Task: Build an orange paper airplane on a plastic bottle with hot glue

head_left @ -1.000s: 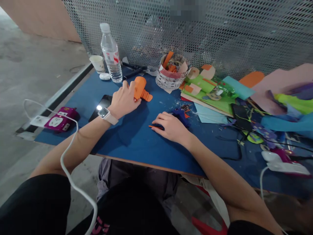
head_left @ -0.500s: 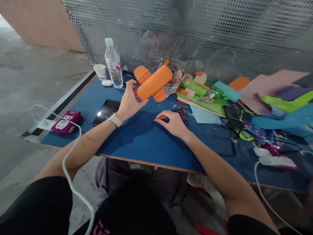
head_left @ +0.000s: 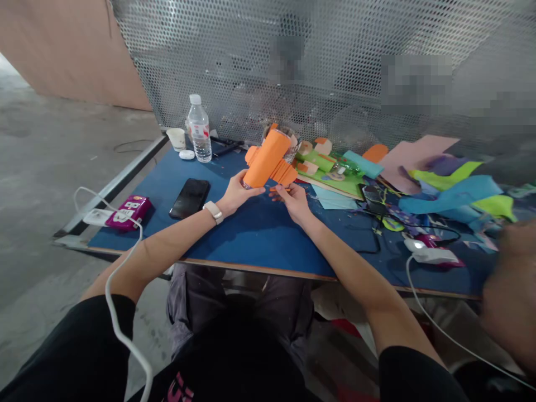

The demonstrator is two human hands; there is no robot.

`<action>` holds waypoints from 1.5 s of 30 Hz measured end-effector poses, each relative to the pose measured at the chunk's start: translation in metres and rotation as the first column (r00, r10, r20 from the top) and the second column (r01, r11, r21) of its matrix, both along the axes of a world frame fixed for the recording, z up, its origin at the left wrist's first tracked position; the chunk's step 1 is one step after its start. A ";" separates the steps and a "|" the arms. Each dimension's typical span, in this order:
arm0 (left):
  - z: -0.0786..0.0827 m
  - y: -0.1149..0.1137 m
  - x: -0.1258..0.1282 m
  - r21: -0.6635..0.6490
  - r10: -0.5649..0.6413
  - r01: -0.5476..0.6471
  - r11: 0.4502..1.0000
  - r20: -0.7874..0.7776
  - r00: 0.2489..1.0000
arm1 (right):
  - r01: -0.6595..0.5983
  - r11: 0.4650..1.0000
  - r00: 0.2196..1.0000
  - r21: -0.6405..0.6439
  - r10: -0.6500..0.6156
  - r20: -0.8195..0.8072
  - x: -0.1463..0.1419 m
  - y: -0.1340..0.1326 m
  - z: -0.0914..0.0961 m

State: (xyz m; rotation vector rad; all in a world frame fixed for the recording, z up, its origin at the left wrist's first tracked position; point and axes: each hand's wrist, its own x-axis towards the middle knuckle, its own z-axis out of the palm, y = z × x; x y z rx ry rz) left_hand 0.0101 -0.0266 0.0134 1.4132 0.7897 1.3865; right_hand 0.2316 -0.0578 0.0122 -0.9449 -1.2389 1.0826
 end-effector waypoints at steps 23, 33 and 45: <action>0.001 -0.009 -0.003 -0.126 -0.073 0.072 0.989 -0.006 0.997 | 0.222 0.960 0.975 0.170 -0.215 -0.059 0.025 0.013 0.000; 0.003 -0.008 0.000 -0.148 -0.100 0.112 0.983 0.082 0.992 | 0.261 0.942 0.964 0.212 -0.264 -0.012 0.026 0.010 0.011; 0.000 -0.010 0.000 -0.184 -0.135 0.171 0.968 0.191 0.972 | 0.172 0.973 0.983 0.151 -0.179 0.030 0.016 -0.001 0.016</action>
